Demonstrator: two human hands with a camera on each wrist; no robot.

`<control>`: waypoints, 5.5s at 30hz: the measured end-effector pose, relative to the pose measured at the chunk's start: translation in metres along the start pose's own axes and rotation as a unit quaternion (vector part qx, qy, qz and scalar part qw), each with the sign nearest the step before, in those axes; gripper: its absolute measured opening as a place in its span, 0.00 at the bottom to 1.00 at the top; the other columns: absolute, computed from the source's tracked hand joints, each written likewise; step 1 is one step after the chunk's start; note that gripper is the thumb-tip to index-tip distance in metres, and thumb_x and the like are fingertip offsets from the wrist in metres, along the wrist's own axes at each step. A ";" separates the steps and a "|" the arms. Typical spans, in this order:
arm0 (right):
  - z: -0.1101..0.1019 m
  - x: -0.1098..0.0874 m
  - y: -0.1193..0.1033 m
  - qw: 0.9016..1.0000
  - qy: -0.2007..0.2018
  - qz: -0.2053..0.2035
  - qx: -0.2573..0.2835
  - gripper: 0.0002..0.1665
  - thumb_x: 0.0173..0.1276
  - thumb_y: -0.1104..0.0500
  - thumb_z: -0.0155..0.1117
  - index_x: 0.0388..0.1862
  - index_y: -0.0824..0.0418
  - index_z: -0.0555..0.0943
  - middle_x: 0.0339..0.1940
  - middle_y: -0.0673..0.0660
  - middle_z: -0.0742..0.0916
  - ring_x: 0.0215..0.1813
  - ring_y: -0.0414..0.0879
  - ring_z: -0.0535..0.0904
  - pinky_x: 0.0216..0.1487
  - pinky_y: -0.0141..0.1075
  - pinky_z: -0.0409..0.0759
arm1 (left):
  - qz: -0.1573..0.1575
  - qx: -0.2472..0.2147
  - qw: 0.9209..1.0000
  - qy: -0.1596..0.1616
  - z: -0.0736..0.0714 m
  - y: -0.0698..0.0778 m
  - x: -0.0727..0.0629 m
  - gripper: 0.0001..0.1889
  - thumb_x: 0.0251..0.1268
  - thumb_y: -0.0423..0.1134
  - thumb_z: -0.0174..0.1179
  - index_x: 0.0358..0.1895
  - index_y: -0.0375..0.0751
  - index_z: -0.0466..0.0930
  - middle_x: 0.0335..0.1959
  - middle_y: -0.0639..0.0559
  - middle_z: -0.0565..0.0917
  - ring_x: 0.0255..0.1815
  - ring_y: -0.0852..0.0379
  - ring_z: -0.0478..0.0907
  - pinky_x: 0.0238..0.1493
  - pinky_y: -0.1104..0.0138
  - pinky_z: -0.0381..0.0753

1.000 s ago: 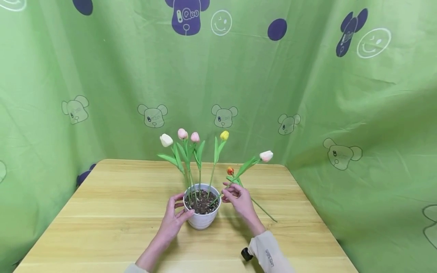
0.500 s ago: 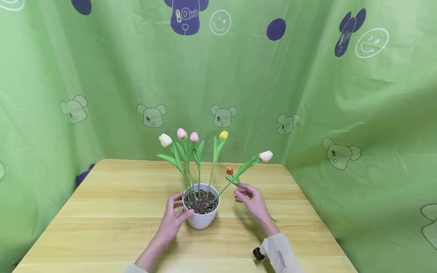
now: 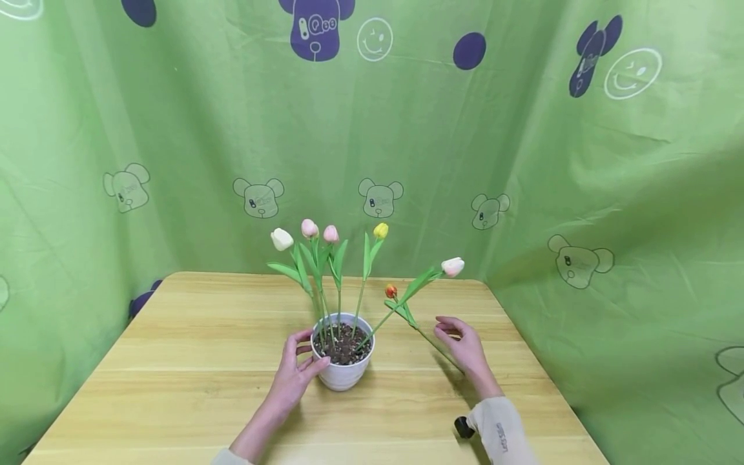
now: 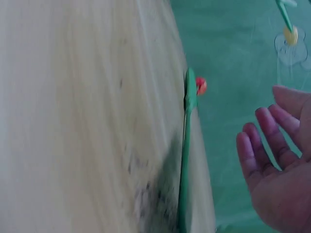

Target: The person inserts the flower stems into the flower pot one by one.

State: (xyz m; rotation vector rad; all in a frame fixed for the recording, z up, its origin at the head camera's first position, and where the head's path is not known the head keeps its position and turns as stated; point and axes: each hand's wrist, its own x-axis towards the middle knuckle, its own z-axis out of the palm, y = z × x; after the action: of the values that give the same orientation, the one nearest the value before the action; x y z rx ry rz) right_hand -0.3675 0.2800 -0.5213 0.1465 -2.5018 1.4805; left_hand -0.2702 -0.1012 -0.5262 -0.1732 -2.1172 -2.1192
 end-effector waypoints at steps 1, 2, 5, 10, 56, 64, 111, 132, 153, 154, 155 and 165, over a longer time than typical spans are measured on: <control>-0.002 0.000 0.003 1.000 0.002 0.003 -0.011 0.23 0.74 0.58 0.68 0.64 0.66 0.81 0.54 0.64 0.87 0.54 0.46 0.82 0.55 0.23 0.80 | 0.000 0.000 1.000 0.000 0.000 0.000 0.000 0.38 0.63 0.38 0.72 0.73 0.41 0.62 0.73 0.39 0.65 0.70 0.39 0.67 0.78 0.44 0.69; -0.004 -0.001 0.005 1.000 0.002 0.006 -0.020 0.23 0.74 0.58 0.68 0.64 0.66 0.81 0.54 0.64 0.88 0.54 0.47 0.82 0.55 0.24 0.80 | 0.000 0.001 1.000 0.001 0.000 0.000 0.000 0.38 0.63 0.38 0.72 0.74 0.41 0.62 0.73 0.39 0.65 0.71 0.39 0.67 0.78 0.44 0.69; -0.008 -0.001 0.013 0.999 0.002 0.024 -0.044 0.22 0.74 0.60 0.68 0.63 0.67 0.81 0.53 0.65 0.88 0.53 0.50 0.83 0.53 0.26 0.80 | -0.002 0.001 1.000 0.001 -0.001 0.000 0.000 0.39 0.62 0.38 0.72 0.74 0.42 0.62 0.74 0.40 0.65 0.71 0.39 0.67 0.78 0.45 0.69; -0.011 -0.003 0.024 0.996 -0.019 0.067 -0.052 0.22 0.73 0.61 0.68 0.62 0.69 0.81 0.53 0.66 0.88 0.52 0.53 0.84 0.49 0.28 0.82 | 0.000 0.002 1.000 0.001 0.000 0.001 0.000 0.39 0.63 0.38 0.72 0.74 0.41 0.62 0.73 0.39 0.65 0.71 0.38 0.67 0.78 0.44 0.69; -0.009 -0.003 0.032 0.987 -0.067 0.053 -0.133 0.11 0.69 0.68 0.68 0.50 0.68 0.87 0.41 0.60 0.90 0.45 0.51 0.84 0.42 0.34 0.83 | 0.002 0.000 1.000 0.000 0.000 -0.001 0.000 0.39 0.62 0.38 0.72 0.74 0.41 0.62 0.73 0.39 0.65 0.70 0.39 0.68 0.78 0.45 0.70; -0.016 -0.005 0.037 0.988 -0.075 0.048 -0.130 0.14 0.69 0.66 0.70 0.52 0.67 0.86 0.44 0.61 0.90 0.47 0.52 0.85 0.47 0.39 0.86 | 0.002 0.000 1.000 0.000 0.001 0.000 -0.001 0.39 0.62 0.36 0.72 0.74 0.41 0.62 0.73 0.38 0.65 0.70 0.39 0.68 0.78 0.45 0.70; -0.069 -0.019 0.057 0.993 -0.037 0.052 -0.101 0.14 0.71 0.61 0.70 0.53 0.64 0.87 0.44 0.60 0.90 0.41 0.41 0.82 0.40 0.27 0.83 | -0.005 -0.001 1.000 -0.004 -0.001 0.000 0.001 0.39 0.62 0.39 0.72 0.74 0.43 0.62 0.74 0.40 0.65 0.71 0.40 0.67 0.79 0.46 0.69; -0.073 -0.020 0.042 0.993 0.049 0.103 -0.002 0.22 0.74 0.57 0.68 0.63 0.65 0.81 0.46 0.52 0.89 0.45 0.40 0.82 0.46 0.32 0.88 | -0.004 -0.002 1.000 -0.006 0.000 -0.001 -0.002 0.39 0.63 0.39 0.72 0.74 0.41 0.61 0.74 0.38 0.65 0.71 0.40 0.67 0.78 0.46 0.69; -0.072 -0.014 0.024 0.957 0.178 0.089 0.212 0.19 0.67 0.66 0.73 0.57 0.69 0.85 0.30 0.42 0.88 0.34 0.37 0.82 0.41 0.24 0.84 | -0.003 -0.001 1.000 -0.005 0.000 -0.001 0.001 0.39 0.62 0.40 0.73 0.73 0.43 0.62 0.73 0.40 0.65 0.71 0.40 0.68 0.79 0.46 0.69; -0.071 -0.014 0.023 0.954 0.181 0.083 0.226 0.18 0.67 0.67 0.72 0.56 0.69 0.85 0.30 0.43 0.88 0.33 0.37 0.82 0.41 0.24 0.84 | -0.003 -0.001 1.000 -0.004 0.000 -0.001 0.001 0.39 0.62 0.40 0.73 0.74 0.43 0.62 0.73 0.40 0.65 0.71 0.40 0.68 0.79 0.46 0.69; -0.069 -0.014 0.023 0.951 0.185 0.078 0.235 0.17 0.67 0.67 0.72 0.55 0.68 0.86 0.30 0.43 0.89 0.33 0.37 0.83 0.41 0.24 0.85 | -0.003 -0.001 1.000 -0.004 0.000 -0.001 0.001 0.39 0.62 0.40 0.73 0.74 0.43 0.62 0.73 0.40 0.66 0.71 0.40 0.68 0.78 0.46 0.69; -0.056 -0.023 0.019 0.919 0.122 0.089 0.366 0.15 0.74 0.69 0.62 0.49 0.52 0.87 0.39 0.46 0.88 0.39 0.34 0.82 0.46 0.21 0.85 | -0.004 -0.005 1.000 -0.001 -0.001 -0.002 0.001 0.38 0.62 0.36 0.72 0.73 0.42 0.62 0.73 0.39 0.65 0.71 0.40 0.68 0.78 0.46 0.69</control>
State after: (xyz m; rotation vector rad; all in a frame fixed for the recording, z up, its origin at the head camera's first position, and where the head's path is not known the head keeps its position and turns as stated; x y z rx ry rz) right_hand -0.3409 0.3373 -0.5172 -0.1422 -1.6984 2.2814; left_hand -0.2715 -0.1023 -0.5276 -0.1684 -2.1125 -2.1360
